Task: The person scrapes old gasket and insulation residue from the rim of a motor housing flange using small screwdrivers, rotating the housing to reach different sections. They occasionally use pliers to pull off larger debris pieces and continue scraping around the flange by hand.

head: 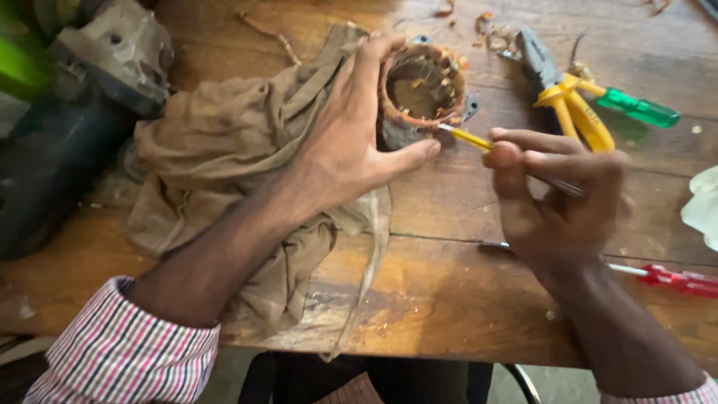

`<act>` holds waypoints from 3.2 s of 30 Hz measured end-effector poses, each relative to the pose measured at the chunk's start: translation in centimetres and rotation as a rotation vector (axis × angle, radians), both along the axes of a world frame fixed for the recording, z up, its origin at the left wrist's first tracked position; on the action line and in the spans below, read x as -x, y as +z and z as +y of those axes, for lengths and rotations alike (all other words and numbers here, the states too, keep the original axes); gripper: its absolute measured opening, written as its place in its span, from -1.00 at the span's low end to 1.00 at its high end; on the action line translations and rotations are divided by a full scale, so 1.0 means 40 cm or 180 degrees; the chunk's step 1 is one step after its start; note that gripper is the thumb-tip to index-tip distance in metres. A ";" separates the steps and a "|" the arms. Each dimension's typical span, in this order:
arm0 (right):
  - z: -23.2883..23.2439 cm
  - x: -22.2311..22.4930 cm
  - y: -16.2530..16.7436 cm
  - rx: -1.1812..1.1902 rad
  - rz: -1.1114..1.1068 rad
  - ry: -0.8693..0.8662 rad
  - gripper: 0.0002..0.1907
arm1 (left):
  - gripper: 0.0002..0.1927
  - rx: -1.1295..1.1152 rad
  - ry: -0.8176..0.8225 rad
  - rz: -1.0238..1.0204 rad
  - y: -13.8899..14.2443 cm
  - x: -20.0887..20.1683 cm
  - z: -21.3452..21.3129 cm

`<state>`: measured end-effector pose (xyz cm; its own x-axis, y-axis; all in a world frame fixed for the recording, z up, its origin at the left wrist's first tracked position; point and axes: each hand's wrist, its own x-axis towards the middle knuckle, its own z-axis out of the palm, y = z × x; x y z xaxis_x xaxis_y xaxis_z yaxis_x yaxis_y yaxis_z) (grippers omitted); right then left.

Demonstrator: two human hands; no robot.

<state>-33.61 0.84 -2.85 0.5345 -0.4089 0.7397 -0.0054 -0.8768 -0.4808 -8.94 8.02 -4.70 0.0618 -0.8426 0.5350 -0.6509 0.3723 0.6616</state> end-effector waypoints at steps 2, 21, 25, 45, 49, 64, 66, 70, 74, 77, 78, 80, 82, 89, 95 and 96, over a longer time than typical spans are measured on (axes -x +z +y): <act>0.018 -0.004 0.009 -0.0031 -0.0372 -0.0327 -0.83 | 0.06 -0.0023 0.0034 -0.0078 -0.002 -0.001 0.000; 0.003 -0.008 0.008 0.0063 -0.0185 0.0160 -0.75 | 0.00 -0.0024 -0.0048 0.0186 0.016 -0.002 0.013; 0.011 -0.011 0.010 -0.0029 -0.0524 -0.0428 -0.82 | 0.02 -0.0007 0.0011 -0.0013 0.013 -0.002 0.008; -0.003 -0.038 0.019 0.0050 -0.0280 0.0204 -0.75 | -0.04 -0.0043 -0.0038 0.0121 0.026 -0.004 0.013; 0.002 -0.025 0.016 0.0123 -0.0297 -0.0170 -0.79 | -0.03 -0.0052 0.0014 0.0029 0.026 -0.005 0.008; -0.021 -0.027 -0.001 0.0056 -0.0655 0.0068 -0.75 | -0.02 0.0050 0.0032 0.0069 0.017 -0.005 0.002; -0.006 -0.023 -0.002 -0.0201 -0.0829 -0.0111 -0.80 | -0.03 0.0057 0.0036 0.0057 0.015 -0.005 0.002; 0.000 -0.018 -0.011 -0.0003 -0.0370 -0.0090 -0.78 | -0.02 0.0044 0.0025 0.0029 0.013 -0.008 0.002; -0.024 -0.029 -0.009 0.0364 -0.0229 0.0045 -0.78 | -0.02 -0.0026 0.0054 0.0010 0.013 -0.010 0.003; -0.027 -0.037 -0.002 0.0561 -0.0188 0.0129 -0.73 | -0.03 -0.0038 0.0028 0.0043 0.015 -0.012 0.006; -0.024 -0.038 -0.001 0.0505 -0.0354 0.0118 -0.74 | -0.03 -0.0021 0.0016 0.0020 0.015 -0.011 0.007; -0.008 -0.040 -0.001 0.0238 -0.1096 0.0180 -0.74 | -0.03 -0.0025 0.0015 0.0008 0.017 -0.011 0.008; 0.004 -0.039 -0.001 0.0021 -0.0959 0.0129 -0.74 | -0.01 -0.0017 0.0064 0.0017 0.019 -0.010 0.007; -0.010 -0.038 0.023 0.0441 -0.0323 -0.0101 -0.70 | -0.04 -0.0176 0.0203 -0.0246 0.026 -0.002 0.010; 0.012 -0.022 0.017 0.0615 0.0044 -0.0385 -0.68 | -0.44 -0.0326 0.0274 -0.0862 0.032 -0.020 0.013; 0.014 -0.019 0.014 0.0634 0.0017 -0.0372 -0.69 | -0.47 -0.0316 0.0248 -0.0890 0.034 -0.024 0.013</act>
